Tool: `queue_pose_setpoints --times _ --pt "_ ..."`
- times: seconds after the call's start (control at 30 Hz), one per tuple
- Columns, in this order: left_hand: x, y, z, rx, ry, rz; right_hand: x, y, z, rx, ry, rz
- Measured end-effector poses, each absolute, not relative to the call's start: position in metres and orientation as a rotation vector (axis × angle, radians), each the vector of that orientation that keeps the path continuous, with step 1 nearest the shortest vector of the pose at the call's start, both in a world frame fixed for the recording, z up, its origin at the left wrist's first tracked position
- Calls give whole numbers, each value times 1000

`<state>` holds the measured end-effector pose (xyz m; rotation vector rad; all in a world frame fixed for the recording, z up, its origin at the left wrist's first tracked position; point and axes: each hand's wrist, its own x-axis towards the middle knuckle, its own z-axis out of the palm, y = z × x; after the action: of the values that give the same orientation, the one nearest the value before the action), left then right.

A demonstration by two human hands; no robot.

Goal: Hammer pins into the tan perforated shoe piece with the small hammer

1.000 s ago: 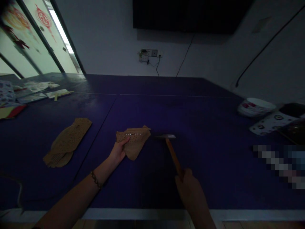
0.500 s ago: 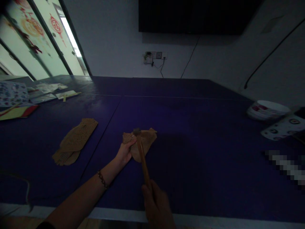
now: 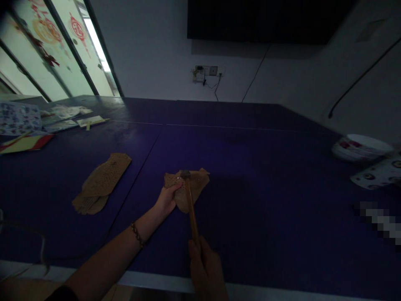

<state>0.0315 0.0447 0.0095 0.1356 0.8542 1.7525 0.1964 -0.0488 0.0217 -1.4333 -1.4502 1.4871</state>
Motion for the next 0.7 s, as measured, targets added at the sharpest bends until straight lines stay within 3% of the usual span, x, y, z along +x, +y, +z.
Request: queue_pose_setpoints --times 0.7 --pt "31 44 7 126 871 1764 193 -49 27 -1439 -1503 1499"
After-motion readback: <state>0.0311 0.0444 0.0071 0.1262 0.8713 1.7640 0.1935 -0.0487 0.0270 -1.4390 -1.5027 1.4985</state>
